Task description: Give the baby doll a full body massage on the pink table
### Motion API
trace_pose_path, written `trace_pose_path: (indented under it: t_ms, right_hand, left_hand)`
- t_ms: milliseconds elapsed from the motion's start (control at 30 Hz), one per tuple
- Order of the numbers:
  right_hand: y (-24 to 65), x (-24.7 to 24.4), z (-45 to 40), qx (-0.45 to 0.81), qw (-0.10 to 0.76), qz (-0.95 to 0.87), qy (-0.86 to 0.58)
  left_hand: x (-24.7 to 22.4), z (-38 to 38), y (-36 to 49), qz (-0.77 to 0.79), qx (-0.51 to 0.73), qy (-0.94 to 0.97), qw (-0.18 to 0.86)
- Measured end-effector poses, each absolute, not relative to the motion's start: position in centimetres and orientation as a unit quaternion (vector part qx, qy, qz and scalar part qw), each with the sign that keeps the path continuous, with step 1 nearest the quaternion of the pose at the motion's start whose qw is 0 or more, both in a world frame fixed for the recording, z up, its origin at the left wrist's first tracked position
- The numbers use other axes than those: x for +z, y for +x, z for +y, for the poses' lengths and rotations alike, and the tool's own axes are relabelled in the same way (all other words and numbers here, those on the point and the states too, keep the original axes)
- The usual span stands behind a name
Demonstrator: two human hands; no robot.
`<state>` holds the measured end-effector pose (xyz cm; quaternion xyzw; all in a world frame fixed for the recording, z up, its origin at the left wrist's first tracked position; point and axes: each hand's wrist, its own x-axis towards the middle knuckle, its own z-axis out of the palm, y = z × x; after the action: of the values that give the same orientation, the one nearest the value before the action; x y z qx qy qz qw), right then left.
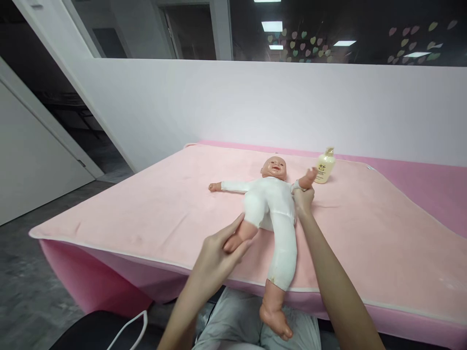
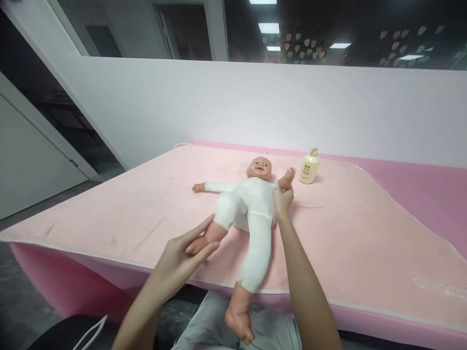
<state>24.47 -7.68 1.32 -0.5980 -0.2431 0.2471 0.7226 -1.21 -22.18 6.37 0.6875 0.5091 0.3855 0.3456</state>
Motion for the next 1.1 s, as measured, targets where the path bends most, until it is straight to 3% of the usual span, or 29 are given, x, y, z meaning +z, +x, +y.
trace_pose_path:
  t_ms: [133, 233, 500, 633, 767, 933, 1100]
  right_hand:
    - [22.2, 1.7, -8.5, 0.099, 0.593, -0.527, -0.601]
    - [21.7, 2.2, -9.0, 0.070, 0.538, -0.603, -0.585]
    - [24.6, 2.3, -8.3, 0.302, 0.721, -0.244, -0.575]
    - [25.3, 1.9, -7.9, 0.319, 0.759, -0.142, -0.550]
    - [23.8, 2.0, -8.3, 0.235, 0.711, -0.300, -0.590]
    - [21.5, 2.5, -9.4, 0.089, 0.562, -0.587, -0.575]
    - [23.3, 2.3, -8.9, 0.205, 0.645, -0.408, -0.613]
  left_hand:
    - [5.9, -17.6, 3.1, 0.470, 0.391, 0.720, 0.329]
    - [6.1, -16.5, 4.4, 0.464, 0.383, 0.746, 0.285]
    - [7.0, -25.1, -2.0, 0.495, 0.332, 0.759, 0.263]
    - [6.4, -25.9, -3.4, 0.521, 0.349, 0.738, 0.249]
    - [6.0, -21.5, -0.3, 0.472, 0.377, 0.748, 0.275]
    - [5.6, -15.3, 4.8, 0.446, 0.383, 0.760, 0.277]
    - [6.6, -18.2, 2.7, 0.444, 0.379, 0.760, 0.286]
